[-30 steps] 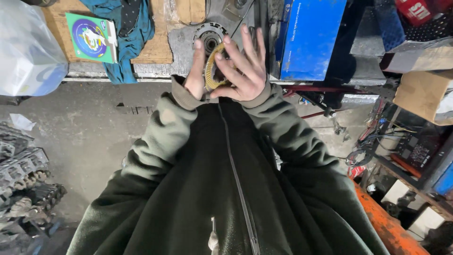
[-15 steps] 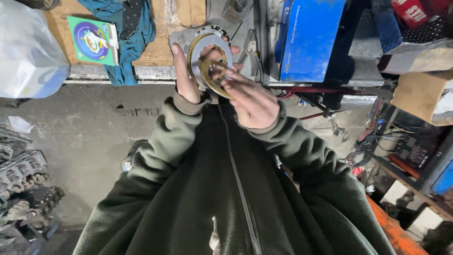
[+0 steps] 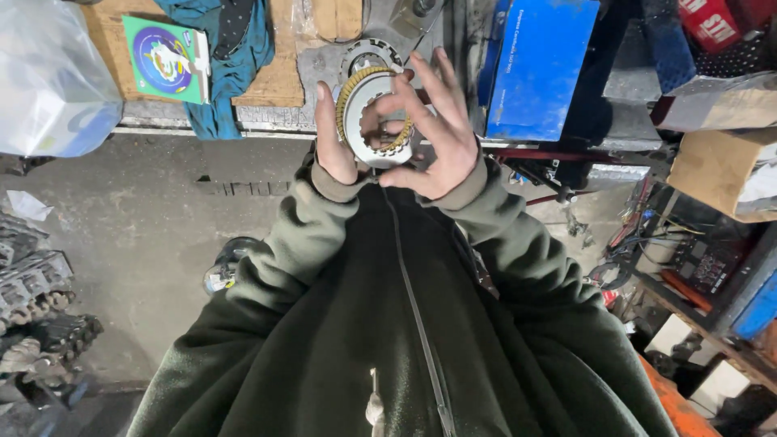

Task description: The person is inspecting and stacking automotive clutch friction plates.

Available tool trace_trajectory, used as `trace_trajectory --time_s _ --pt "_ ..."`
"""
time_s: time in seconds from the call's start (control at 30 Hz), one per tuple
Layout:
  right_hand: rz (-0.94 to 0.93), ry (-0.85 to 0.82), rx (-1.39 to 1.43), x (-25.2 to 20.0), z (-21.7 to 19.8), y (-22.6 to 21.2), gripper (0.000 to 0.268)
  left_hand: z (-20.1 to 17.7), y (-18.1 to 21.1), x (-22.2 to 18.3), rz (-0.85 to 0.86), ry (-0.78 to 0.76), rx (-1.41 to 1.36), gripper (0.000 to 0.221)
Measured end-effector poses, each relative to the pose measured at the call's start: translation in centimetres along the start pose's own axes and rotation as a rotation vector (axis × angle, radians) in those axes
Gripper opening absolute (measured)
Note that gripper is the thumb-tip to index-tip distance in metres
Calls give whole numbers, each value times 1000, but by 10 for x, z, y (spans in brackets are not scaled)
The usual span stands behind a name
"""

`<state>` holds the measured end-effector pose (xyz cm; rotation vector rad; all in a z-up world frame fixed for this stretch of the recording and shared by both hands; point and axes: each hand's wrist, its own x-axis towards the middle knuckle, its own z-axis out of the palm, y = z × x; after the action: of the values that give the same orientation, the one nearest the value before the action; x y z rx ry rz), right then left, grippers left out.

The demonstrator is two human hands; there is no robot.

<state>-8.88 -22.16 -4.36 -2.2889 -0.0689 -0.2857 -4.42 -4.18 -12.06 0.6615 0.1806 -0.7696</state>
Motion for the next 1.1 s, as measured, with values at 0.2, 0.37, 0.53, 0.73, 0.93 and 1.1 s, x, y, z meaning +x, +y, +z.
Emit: trace_trajectory --time_s 0.2,0.37,0.53,0.73,0.93,1.1 --pt "-154 -152 -171 -10 1 17 98 -24 -29 -3 9 15 185 89" --pt "-135 -128 6 -7 -7 3 111 18 -4 -12 -85 -11 70 82" --pt "166 -169 320 -9 -5 12 87 1 -16 -16 -73 -111 252 89" --pt "458 -409 1004 -12 -3 38 74 16 3 -8 -182 -265 74 91" --pt "445 -374 1103 -20 3 40 45 -19 -16 -7 -111 -340 84 98" --pt "526 -283 947 -28 2 41 21 7 10 -8 -154 -411 223 101"
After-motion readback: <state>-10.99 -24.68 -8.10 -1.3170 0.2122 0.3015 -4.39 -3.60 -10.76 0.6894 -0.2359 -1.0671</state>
